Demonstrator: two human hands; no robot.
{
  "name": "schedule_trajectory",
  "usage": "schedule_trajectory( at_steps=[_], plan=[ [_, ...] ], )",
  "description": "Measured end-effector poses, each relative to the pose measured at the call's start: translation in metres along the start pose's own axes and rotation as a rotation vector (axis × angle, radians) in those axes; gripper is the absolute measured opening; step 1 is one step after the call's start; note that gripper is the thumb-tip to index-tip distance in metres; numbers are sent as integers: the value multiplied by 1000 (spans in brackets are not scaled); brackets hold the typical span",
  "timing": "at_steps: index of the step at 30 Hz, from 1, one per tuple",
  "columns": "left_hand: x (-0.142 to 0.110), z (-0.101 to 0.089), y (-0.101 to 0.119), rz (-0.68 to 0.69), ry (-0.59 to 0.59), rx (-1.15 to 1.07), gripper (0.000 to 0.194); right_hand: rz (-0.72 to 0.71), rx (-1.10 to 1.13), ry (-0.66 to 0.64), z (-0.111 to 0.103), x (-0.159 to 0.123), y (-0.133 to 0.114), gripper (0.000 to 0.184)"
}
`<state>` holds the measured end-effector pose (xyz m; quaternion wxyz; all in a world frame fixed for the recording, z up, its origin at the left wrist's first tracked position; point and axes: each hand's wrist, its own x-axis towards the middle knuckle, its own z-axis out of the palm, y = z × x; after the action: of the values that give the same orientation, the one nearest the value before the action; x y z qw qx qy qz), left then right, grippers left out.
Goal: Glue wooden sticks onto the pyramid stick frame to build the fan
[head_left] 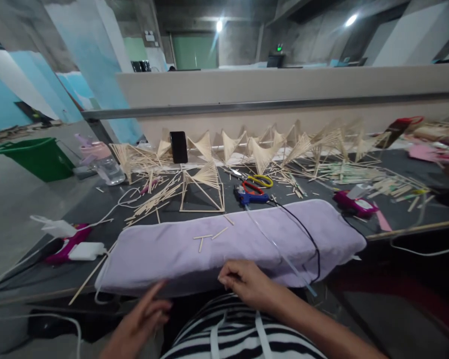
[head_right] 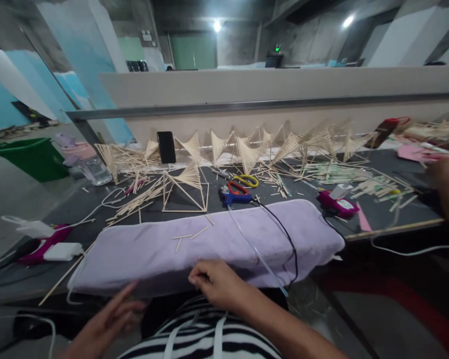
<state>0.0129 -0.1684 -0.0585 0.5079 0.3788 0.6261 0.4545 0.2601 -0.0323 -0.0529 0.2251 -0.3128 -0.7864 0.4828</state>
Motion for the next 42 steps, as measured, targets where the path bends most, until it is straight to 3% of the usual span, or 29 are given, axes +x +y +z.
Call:
schedule_trajectory(
  at_steps=[4, 7, 9, 11, 15, 18, 21, 24, 28, 32, 37, 42],
  plan=[
    [26, 41, 42, 66, -141, -294, 69, -10, 149, 100, -9, 3, -10, 9],
    [41, 67, 64, 77, -279, -394, 71, -38, 305, 136, -12, 6, -12, 28],
    [49, 79, 70, 58, -344, -410, 73, -26, 421, 113, -11, 9, -11, 39],
    [54, 89, 70, 33, -377, -408, 76, 15, 519, 105, -10, 12, -9, 33],
    [63, 98, 66, 66, -358, -344, 70, 147, 542, 228, -13, 14, -4, 20],
    [71, 97, 61, 179, -299, -121, 44, 191, 447, 253, -14, 9, 1, 16],
    [79, 96, 58, 268, -190, 118, 21, 1, 196, 240, -15, 1, 3, 15],
    [79, 97, 60, 246, -88, 145, 22, -163, -150, 210, -18, -4, -1, 18],
    [77, 96, 69, 227, -248, 226, 21, -236, -521, 162, -29, -1, -13, 19],
    [91, 90, 80, 317, -284, 308, 14, -290, -799, 91, -45, 13, -31, 19],
    [115, 82, 107, 421, -286, 538, 10, -397, -934, 6, -69, 41, -51, 16],
    [130, 87, 146, 481, -218, 501, 16, -485, -947, 99, -94, 71, -60, 17]
  ],
)
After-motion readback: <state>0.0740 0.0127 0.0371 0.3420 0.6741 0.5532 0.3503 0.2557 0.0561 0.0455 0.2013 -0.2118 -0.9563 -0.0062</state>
